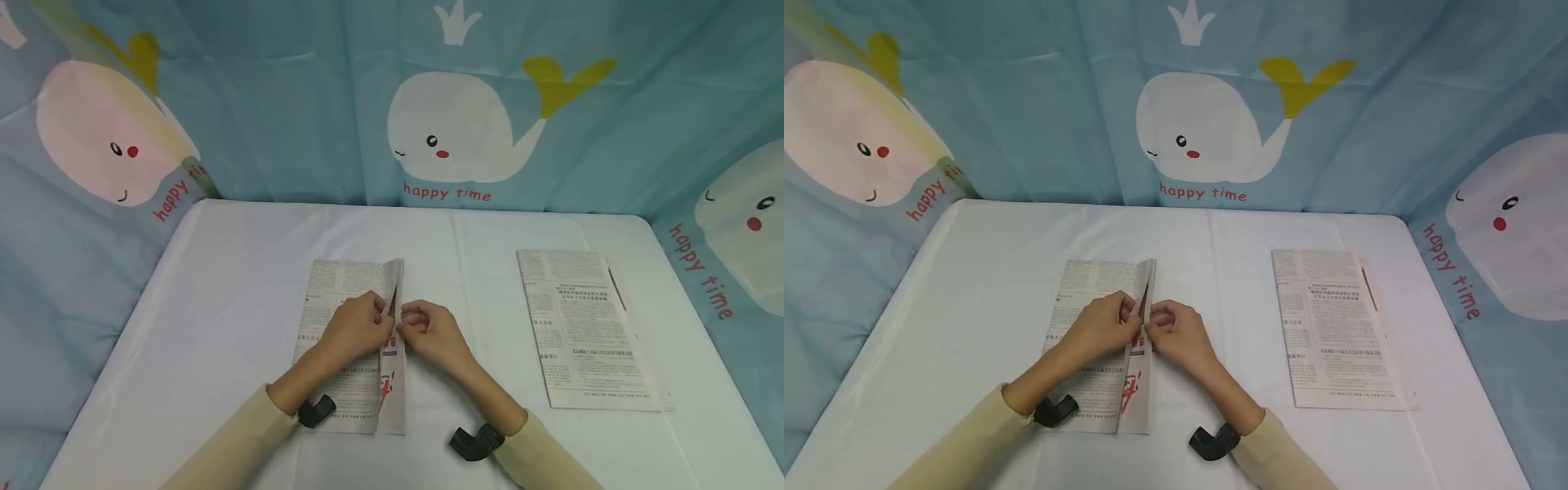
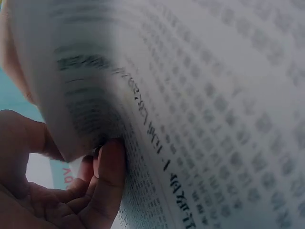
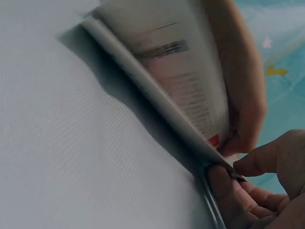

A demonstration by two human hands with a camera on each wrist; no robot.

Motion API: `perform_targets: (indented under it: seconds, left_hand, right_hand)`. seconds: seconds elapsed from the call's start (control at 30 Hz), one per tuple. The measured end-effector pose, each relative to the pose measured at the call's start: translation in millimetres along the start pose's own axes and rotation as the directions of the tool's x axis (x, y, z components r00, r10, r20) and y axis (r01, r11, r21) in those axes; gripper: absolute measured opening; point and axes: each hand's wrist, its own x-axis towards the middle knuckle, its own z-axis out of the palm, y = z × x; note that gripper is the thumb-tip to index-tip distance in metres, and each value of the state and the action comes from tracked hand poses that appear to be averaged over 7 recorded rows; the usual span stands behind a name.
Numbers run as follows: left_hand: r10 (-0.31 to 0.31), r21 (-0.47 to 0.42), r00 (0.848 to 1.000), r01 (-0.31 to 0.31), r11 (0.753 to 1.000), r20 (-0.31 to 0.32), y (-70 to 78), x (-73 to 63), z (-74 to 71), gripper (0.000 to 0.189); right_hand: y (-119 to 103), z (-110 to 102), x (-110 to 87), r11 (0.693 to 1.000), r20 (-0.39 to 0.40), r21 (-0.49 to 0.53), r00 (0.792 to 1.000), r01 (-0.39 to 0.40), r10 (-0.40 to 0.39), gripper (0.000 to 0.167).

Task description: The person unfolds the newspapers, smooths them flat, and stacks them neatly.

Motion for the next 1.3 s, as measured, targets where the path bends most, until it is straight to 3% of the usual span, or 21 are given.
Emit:
perform_targets:
  seconds: [0.17,0.37,0.57,0.9,1.07,1.3]
  left_hand:
    - [-0.003,-0.037,1.000,0.004,0.999,0.008,-2.1,0.1,-2.5,0.020]
    - [-0.012,-0.162,0.998,0.022,0.987,0.060,-15.8,2.1,-11.2,0.023]
    - [-0.067,-0.289,0.989,0.102,0.952,0.130,-23.2,-2.3,-26.5,0.035]
    - [-0.110,-0.442,0.983,0.165,0.881,0.148,-42.7,-24.2,-63.2,0.045]
    - [-0.122,-0.450,0.982,0.176,0.876,0.146,-55.4,-35.4,-84.2,0.052]
    - [-0.186,-0.424,0.979,0.206,0.882,0.088,-77.9,-56.3,-114.8,0.063]
  right_hand:
    - [-0.1,0.3,0.2,0.997,-0.047,-0.072,0.999,-0.010,0.006,0.026]
    - [-0.2,-3.2,0.7,0.996,-0.072,-0.090,0.997,-0.005,-0.002,0.022]
    - [-0.9,-8.2,0.7,0.993,-0.102,-0.112,0.995,-0.021,0.010,0.019]
    - [0.9,-19.6,0.2,0.994,-0.095,-0.099,0.995,-0.050,0.041,0.022]
    - [2.0,-24.5,-0.9,0.993,-0.109,-0.094,0.992,-0.069,0.059,0.024]
    - [2.9,-32.6,-5.6,0.993,-0.119,-0.078,0.990,-0.087,0.077,0.027]
